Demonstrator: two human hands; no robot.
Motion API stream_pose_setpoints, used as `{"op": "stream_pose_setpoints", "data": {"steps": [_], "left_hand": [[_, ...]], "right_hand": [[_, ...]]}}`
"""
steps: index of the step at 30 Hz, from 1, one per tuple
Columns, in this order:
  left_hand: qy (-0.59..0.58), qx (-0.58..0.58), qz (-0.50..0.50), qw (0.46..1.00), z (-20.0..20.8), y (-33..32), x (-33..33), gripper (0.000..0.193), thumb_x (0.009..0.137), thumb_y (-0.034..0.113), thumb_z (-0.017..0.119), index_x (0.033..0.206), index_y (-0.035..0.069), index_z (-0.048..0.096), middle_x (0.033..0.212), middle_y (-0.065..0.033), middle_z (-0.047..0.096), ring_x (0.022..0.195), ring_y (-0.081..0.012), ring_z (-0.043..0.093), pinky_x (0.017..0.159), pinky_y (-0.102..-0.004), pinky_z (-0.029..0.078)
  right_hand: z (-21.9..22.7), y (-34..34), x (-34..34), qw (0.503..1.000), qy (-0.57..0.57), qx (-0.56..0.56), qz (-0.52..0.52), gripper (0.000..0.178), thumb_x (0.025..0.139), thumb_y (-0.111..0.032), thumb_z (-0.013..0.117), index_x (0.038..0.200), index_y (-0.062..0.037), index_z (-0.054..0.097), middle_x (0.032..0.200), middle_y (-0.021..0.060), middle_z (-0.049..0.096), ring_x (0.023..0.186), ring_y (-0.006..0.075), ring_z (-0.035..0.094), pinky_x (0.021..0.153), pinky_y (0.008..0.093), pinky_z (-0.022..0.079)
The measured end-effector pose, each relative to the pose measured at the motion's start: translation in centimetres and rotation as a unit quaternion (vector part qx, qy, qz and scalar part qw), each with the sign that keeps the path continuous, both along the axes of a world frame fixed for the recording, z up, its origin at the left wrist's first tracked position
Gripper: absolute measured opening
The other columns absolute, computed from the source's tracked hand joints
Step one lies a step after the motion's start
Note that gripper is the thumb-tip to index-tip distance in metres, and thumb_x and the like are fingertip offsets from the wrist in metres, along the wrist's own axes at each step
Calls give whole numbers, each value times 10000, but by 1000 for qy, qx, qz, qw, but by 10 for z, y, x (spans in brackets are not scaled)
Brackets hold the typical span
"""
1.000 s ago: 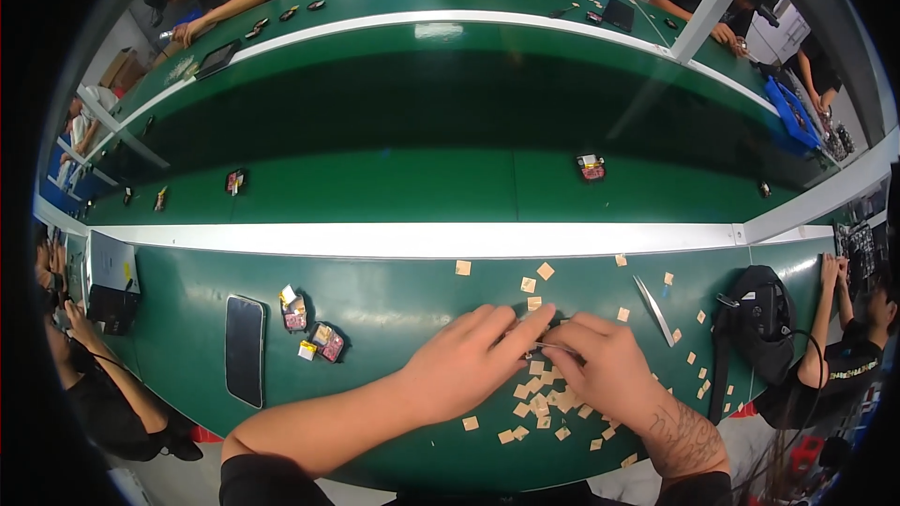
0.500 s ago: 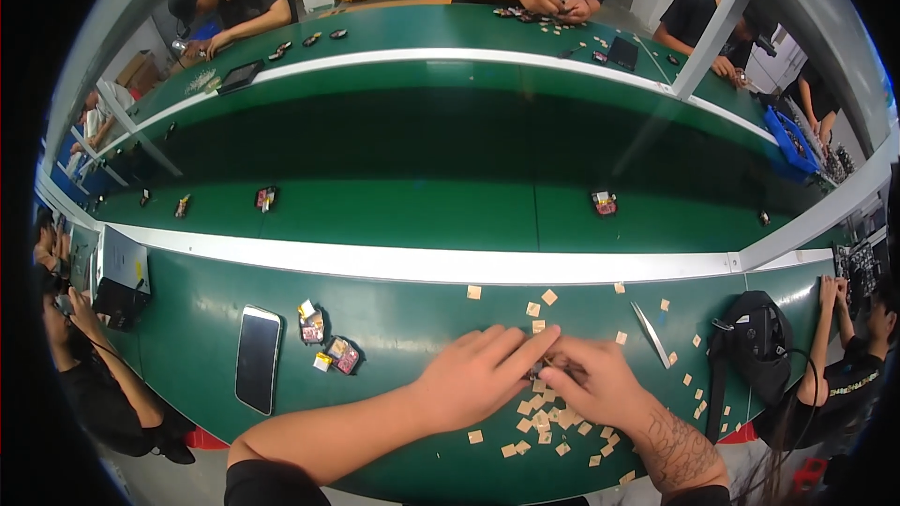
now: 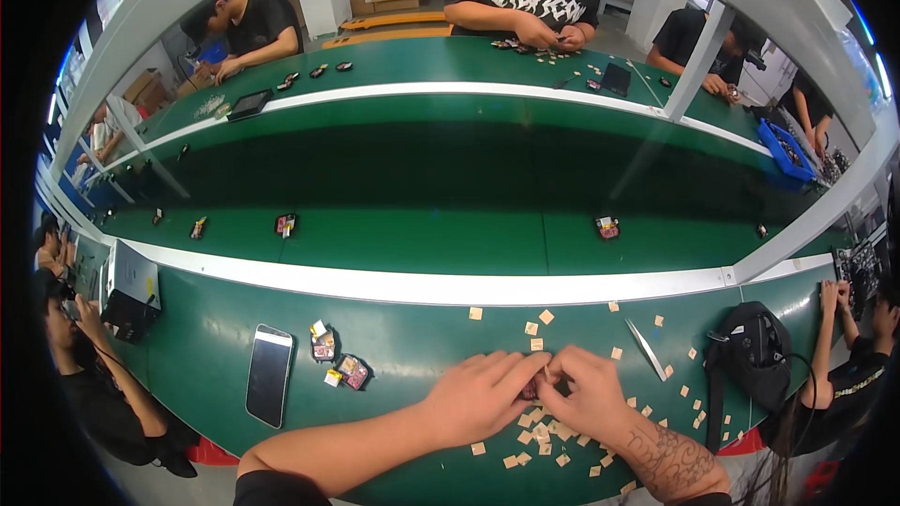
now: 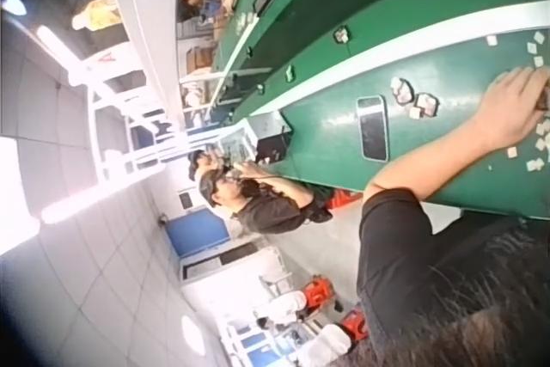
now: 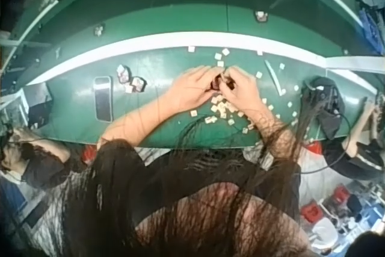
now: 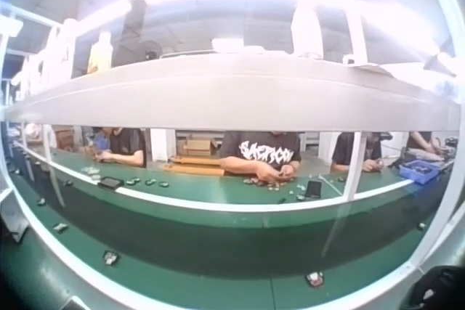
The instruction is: The person is assembling small electronic components or microchips onto printed circuit boards or similar sub-assemblies at an industrial workstation.
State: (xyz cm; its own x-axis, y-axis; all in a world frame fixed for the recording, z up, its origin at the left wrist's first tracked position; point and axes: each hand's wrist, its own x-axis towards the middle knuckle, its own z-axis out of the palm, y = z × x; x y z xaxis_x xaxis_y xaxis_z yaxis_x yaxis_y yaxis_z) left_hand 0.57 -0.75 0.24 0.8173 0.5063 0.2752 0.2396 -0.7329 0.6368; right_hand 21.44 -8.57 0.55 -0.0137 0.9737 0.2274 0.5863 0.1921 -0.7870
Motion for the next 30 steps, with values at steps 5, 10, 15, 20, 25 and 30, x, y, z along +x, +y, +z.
{"op": "stream_pose_setpoints", "data": {"steps": [5, 10, 15, 20, 25, 30], "left_hand": [[1, -34, -2, 999, -3, -1, -2, 823, 873, 169, 850, 1580, 60, 444, 1141, -142, 718, 1010, -368, 715, 873, -472, 581], [13, -51, -2, 999, -5, -1, -5, 920, 871, 136, 847, 1648, 52, 362, 1182, -153, 731, 1037, -381, 710, 913, -470, 578], [30, -33, 6, 999, -1, 9, -5, 894, 868, 139, 856, 1629, 67, 391, 1155, -152, 704, 1036, -375, 683, 901, -482, 563], [18, -26, -6, 999, -2, 9, -5, 688, 888, 142, 843, 1501, 89, 534, 1166, -107, 698, 1038, -351, 676, 893, -464, 566], [14, 22, -29, 999, -4, 13, -5, 352, 895, 156, 839, 1232, 152, 736, 1194, -44, 705, 1041, -294, 680, 890, -405, 588], [26, 63, -40, 997, 0, 14, -5, 305, 883, 162, 842, 1179, 152, 772, 1181, -43, 699, 1007, -263, 684, 863, -389, 591]], "right_hand": [[-4, -1, -4, 998, 65, -10, -10, 152, 865, -18, 761, 990, -46, 679, 879, 87, 711, 688, 226, 719, 613, 338, 583], [3, 0, 7, 999, -20, -24, 34, 258, 888, -36, 724, 1144, -42, 699, 921, 121, 734, 701, 246, 723, 643, 351, 590], [16, 1, 17, 993, 30, -110, 40, 220, 921, -17, 708, 1140, -31, 691, 940, 141, 738, 740, 235, 724, 695, 330, 582], [11, 4, 32, 979, 102, -153, 92, 184, 998, -31, 722, 1179, -18, 693, 965, 129, 751, 832, 212, 741, 742, 316, 583], [23, 10, 45, 975, 62, -158, 143, 201, 1009, -74, 732, 1203, -26, 718, 975, 109, 745, 809, 206, 700, 712, 326, 548], [25, 9, 43, 977, 40, -179, 110, 198, 1009, -72, 725, 1202, -30, 723, 963, 79, 731, 752, 192, 654, 655, 331, 505]]}}
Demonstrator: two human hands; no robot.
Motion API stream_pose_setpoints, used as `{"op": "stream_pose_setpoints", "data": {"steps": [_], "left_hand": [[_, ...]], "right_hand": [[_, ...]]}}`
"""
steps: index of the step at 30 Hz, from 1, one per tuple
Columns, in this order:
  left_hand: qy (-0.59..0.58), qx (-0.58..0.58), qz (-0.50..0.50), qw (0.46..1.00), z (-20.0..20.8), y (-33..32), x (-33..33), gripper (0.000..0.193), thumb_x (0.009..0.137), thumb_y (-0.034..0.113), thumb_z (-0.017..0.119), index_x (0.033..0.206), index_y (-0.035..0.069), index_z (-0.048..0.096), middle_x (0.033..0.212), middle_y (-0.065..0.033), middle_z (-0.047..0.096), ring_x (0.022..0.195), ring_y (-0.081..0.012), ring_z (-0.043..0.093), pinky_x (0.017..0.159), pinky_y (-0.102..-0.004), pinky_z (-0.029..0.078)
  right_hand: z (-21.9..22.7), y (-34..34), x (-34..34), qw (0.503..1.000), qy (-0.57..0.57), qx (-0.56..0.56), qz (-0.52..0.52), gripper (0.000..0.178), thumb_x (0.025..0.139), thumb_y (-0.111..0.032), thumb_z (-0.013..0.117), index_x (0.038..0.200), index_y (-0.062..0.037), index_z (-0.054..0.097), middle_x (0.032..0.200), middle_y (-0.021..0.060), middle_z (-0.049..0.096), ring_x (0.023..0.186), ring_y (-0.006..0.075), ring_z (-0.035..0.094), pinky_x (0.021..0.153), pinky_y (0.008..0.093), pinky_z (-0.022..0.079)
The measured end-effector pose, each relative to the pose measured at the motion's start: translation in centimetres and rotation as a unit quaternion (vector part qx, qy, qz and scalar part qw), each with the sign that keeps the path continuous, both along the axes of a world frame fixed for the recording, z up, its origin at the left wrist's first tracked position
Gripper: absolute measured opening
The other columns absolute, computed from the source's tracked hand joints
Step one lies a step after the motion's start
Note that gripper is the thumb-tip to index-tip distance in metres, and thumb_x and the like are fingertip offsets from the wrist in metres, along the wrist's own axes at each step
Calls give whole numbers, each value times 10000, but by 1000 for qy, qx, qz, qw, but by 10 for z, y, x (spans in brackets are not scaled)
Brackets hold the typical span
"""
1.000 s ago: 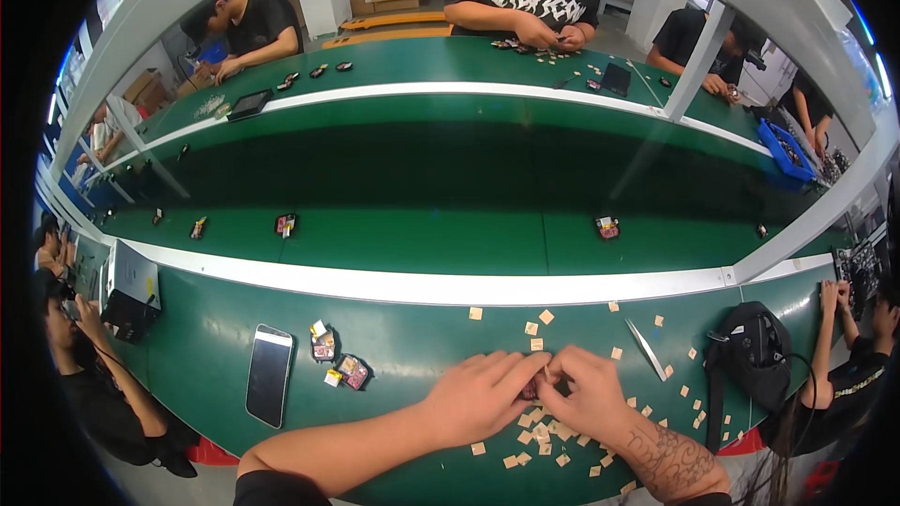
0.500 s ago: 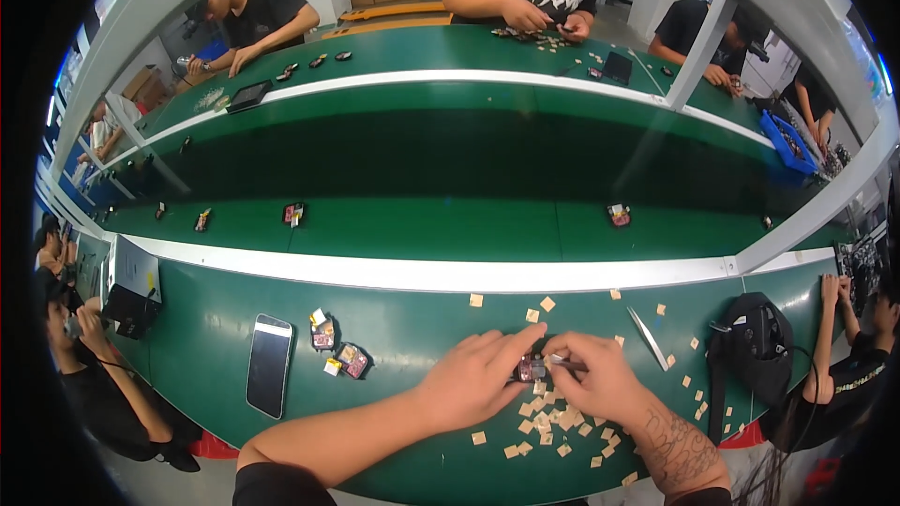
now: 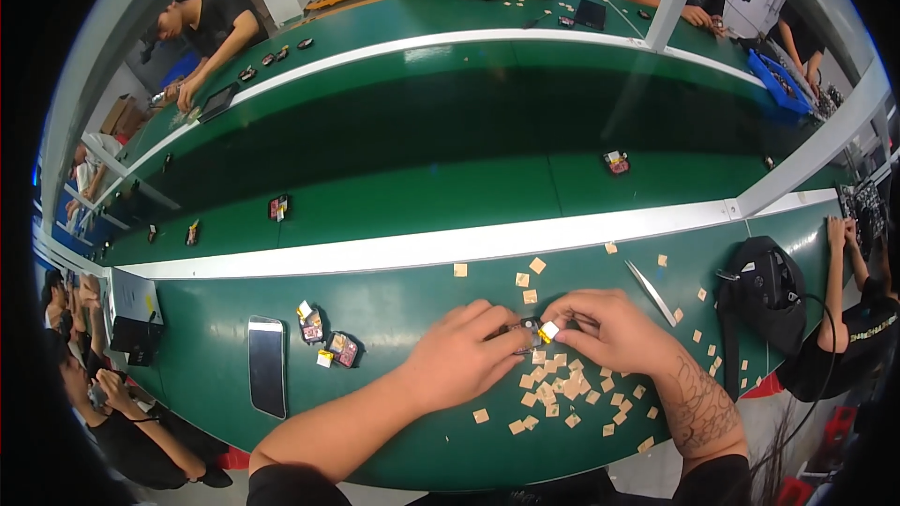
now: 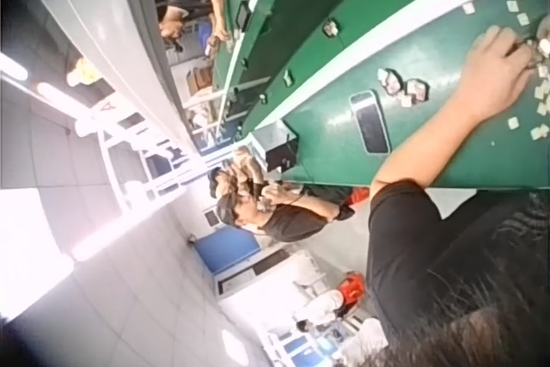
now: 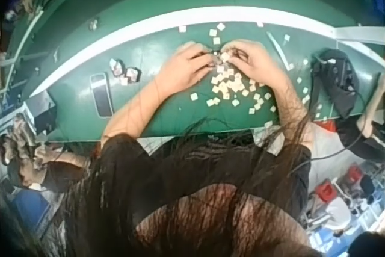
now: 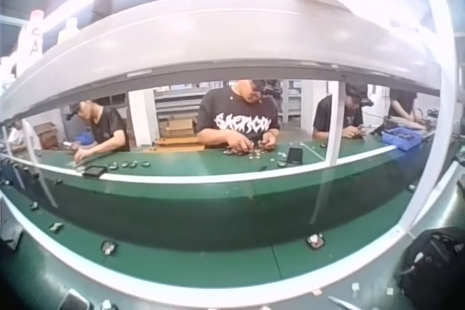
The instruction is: The person is assembling small electronic components or microchips onto printed circuit boards or similar sub-assemblies at an industrial workstation.
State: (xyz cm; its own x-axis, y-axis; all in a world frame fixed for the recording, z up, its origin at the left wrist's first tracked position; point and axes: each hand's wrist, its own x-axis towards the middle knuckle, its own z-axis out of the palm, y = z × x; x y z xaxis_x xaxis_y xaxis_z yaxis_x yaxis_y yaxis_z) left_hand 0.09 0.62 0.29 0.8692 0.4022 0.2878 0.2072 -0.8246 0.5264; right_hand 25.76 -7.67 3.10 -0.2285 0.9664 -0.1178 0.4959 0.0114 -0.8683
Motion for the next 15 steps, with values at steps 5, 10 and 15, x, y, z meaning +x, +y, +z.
{"op": "stream_pose_setpoints", "data": {"steps": [5, 10, 15], "left_hand": [[3, 24, -10, 1000, 3, 2, 0, 330, 871, 170, 849, 1192, 156, 774, 1195, -39, 696, 1020, -256, 677, 853, -393, 572], [27, 54, -16, 998, 2, 0, -2, 337, 877, 187, 840, 1206, 155, 773, 1229, -34, 697, 1056, -242, 663, 867, -389, 547], [40, 101, -30, 994, 2, -1, -3, 271, 882, 193, 826, 1135, 123, 759, 1223, -42, 693, 1056, -232, 648, 857, -376, 536]], "right_hand": [[-2, -5, -7, 999, -31, 32, -20, 193, 989, -47, 714, 1182, -31, 716, 1042, 120, 736, 847, 280, 723, 737, 379, 577], [1, -12, -19, 990, -112, 81, -25, 203, 966, -43, 718, 1168, -52, 702, 1039, 137, 716, 868, 370, 727, 742, 424, 603], [-1, -17, -29, 977, -169, 131, -17, 228, 954, -55, 738, 1176, -70, 687, 1004, 108, 677, 784, 387, 714, 674, 452, 596]]}}
